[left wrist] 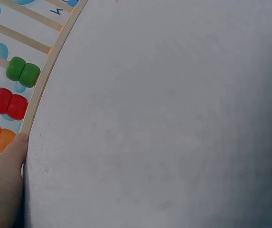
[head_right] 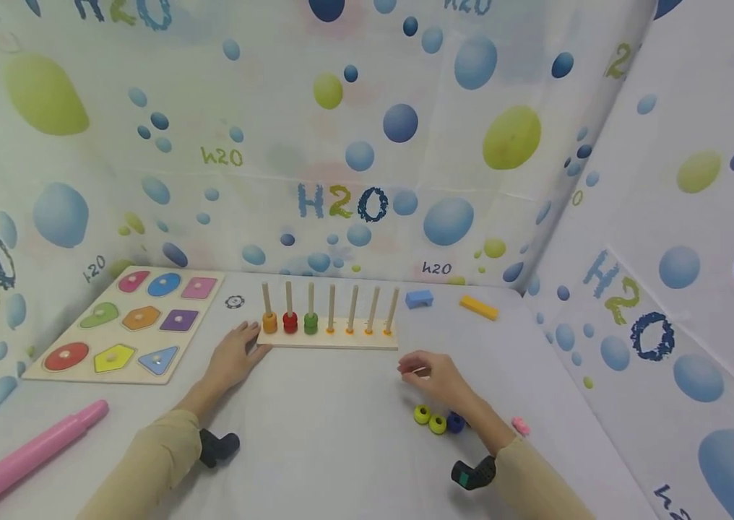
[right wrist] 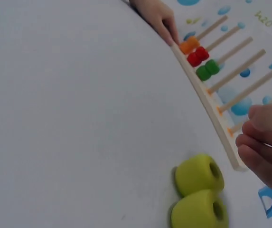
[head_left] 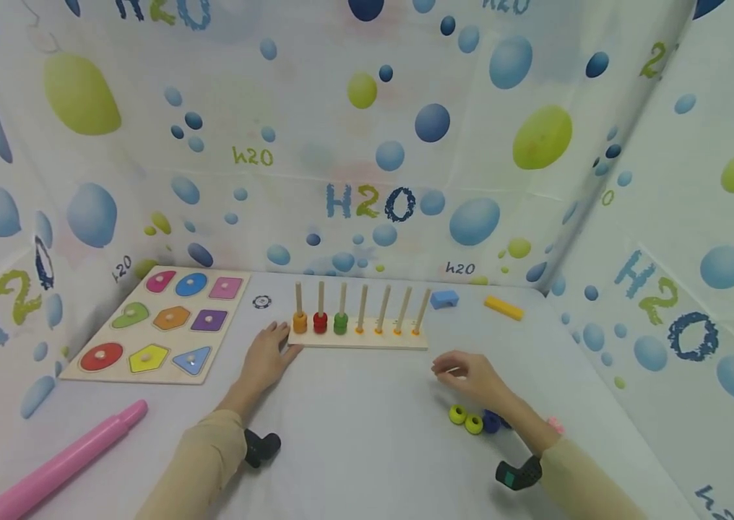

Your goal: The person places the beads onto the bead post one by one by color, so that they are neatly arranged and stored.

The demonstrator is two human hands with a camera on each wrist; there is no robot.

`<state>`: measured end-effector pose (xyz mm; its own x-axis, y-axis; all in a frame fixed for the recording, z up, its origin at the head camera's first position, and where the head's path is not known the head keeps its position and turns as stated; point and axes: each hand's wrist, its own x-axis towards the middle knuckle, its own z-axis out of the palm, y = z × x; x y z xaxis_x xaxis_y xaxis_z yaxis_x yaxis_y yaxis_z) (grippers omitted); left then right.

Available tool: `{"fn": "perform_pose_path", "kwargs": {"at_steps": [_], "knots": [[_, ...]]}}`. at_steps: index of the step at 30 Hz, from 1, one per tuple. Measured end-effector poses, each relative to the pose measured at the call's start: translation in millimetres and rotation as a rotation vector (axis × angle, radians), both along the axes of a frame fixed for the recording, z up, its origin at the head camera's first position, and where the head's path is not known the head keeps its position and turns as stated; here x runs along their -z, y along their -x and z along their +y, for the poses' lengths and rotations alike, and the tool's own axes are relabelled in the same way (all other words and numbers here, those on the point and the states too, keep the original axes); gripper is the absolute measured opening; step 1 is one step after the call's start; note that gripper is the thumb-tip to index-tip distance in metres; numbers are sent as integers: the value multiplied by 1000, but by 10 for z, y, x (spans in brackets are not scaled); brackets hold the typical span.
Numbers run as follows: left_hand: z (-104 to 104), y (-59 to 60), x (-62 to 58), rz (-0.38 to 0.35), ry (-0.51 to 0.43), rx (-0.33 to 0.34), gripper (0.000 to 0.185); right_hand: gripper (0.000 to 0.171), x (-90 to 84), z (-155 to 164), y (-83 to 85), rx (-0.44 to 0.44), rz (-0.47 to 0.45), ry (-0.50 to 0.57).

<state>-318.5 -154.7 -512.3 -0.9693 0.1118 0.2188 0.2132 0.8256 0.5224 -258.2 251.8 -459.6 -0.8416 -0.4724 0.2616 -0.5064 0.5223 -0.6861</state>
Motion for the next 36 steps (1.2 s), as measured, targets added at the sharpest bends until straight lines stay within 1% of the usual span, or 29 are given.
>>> {"fn": "perform_pose_path", "kwargs": {"at_steps": [2, 6, 10, 12, 16, 18, 20, 25, 28, 33, 36], "knots": [[-2, -4, -2, -3, -1, -3, 60, 17, 110, 131, -52, -3, 3, -20], [-9, -4, -6, -5, -5, -2, 60, 17, 131, 288, -233, -18, -3, -25], [-3, 5, -9, 7, -10, 3, 60, 20, 150, 414, -373, -22, -5, -44], [-2, 3, -10, 9, -13, 2, 60, 23, 163, 456, -419, -49, -4, -56], [0, 0, -8, -12, -9, -8, 61, 32, 191, 489, -480, -127, 34, -68], [3, -3, -7, -18, -11, -11, 61, 35, 193, 485, -505, -143, 55, -75], [6, -6, -6, -17, -12, -12, 61, 37, 197, 486, -524, -131, 61, -85], [9, 1, 6, -19, -9, -7, 61, 42, 217, 514, -558, -64, 55, -106], [10, 7, 7, -30, -6, -9, 62, 45, 234, 526, -575, -38, 82, -113], [5, 6, -10, -19, -7, -10, 62, 44, 242, 527, -577, -23, 113, -115], [2, -1, -5, -13, -6, -5, 61, 43, 217, 524, -554, -15, 140, -86]]}}
